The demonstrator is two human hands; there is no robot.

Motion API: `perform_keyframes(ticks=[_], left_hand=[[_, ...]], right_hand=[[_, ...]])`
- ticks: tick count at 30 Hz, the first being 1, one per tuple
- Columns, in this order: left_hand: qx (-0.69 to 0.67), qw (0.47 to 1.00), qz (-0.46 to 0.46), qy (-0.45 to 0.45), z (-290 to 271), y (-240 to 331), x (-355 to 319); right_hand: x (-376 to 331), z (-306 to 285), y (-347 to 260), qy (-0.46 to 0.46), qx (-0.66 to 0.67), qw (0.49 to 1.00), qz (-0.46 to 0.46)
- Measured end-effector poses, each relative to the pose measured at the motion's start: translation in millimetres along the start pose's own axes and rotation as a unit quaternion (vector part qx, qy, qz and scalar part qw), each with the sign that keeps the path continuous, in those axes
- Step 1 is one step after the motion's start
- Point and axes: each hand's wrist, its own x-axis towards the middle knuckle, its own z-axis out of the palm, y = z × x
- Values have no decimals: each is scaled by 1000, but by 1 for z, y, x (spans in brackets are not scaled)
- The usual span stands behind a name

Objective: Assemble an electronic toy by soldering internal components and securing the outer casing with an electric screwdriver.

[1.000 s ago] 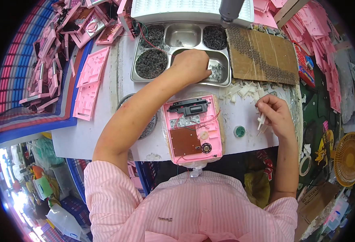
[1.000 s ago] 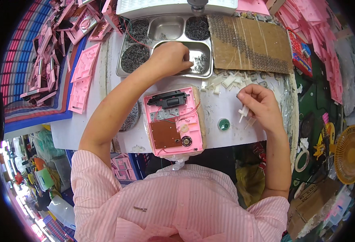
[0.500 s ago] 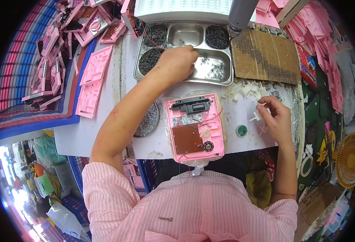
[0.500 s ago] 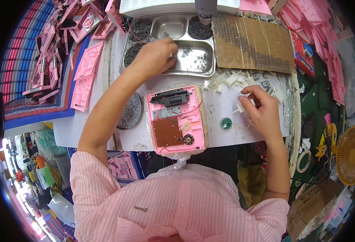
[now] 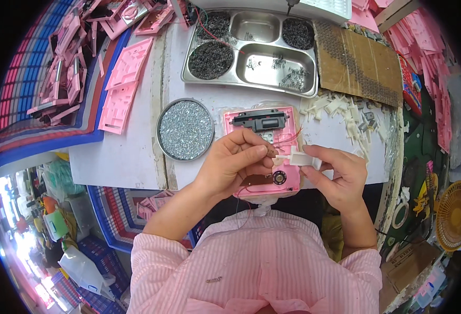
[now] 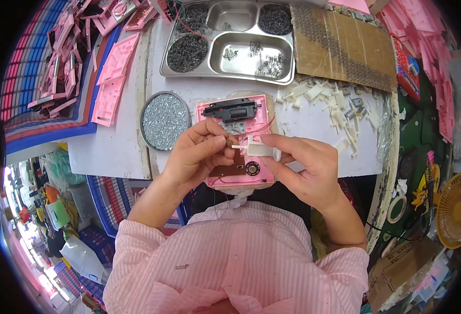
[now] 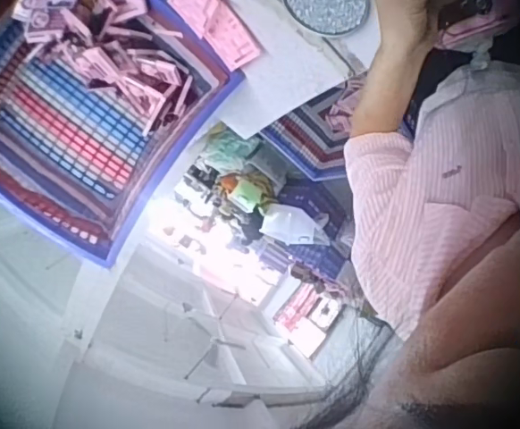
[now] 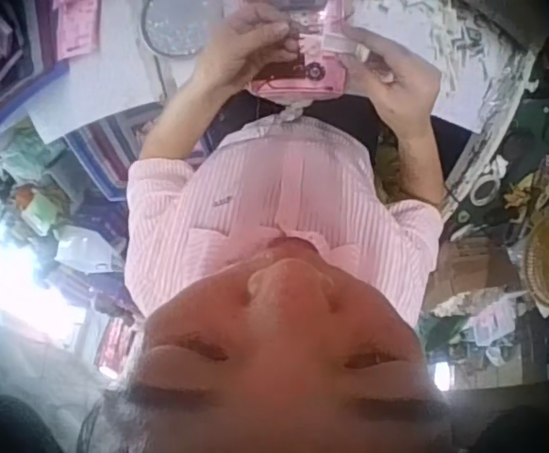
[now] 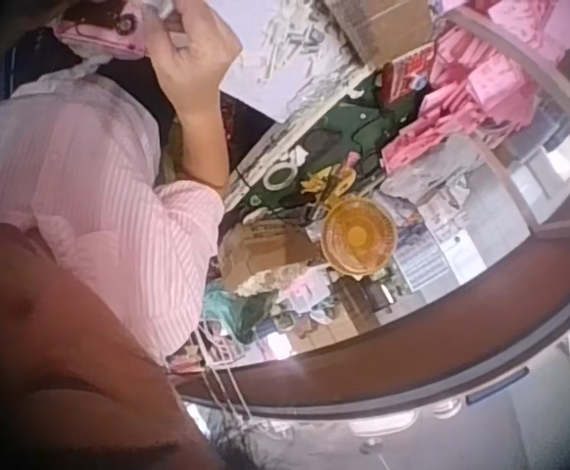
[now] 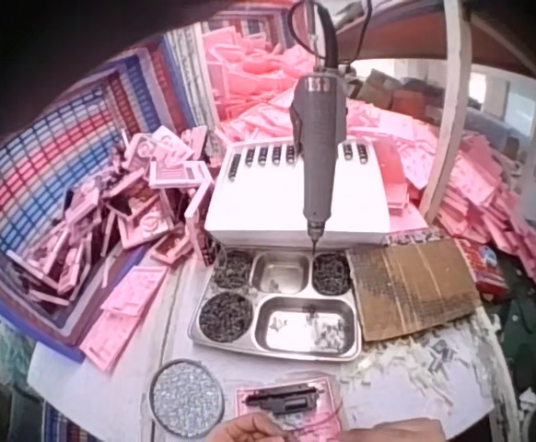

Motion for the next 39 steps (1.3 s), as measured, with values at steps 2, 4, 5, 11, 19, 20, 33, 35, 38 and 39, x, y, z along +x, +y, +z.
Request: perform_keyframes(ticks=[2,4,5,11,19,20,33,35,38,39], left_hand=[[-6,1000,-7,-7,-2,-5,-2],[-8,1000,-11,-8,-5,-11,-4],[-6,1000,-10,-4,-5,-13,-5],[375,914,153,8,10,-16,-20],[802,509,311,27,20,-27,15],[816,497,296,29,23,-28,15],[699,562,439,-44,-16,-38,-14],[691,568,444,-61,-24,-40,-15],[678,583,444,-56,-30,-46,-14],[676,588,440,-56,-30,-47,-13]], right_hand=[[0,2,-1,-16,-46,998,-27],[1,4,-6,-40,-105,993,-44],[0,6,-7,-39,-135,987,-79],[-14,-1,3,-33,6,998,45],[-35,-22,57,67,439,870,213],[-34,-23,58,64,414,885,201],[-16,-9,41,-8,-128,991,-26],[-7,-4,41,-45,-186,977,-89],[3,1,38,-75,-227,961,-139],[5,1,37,-88,-242,954,-154]])
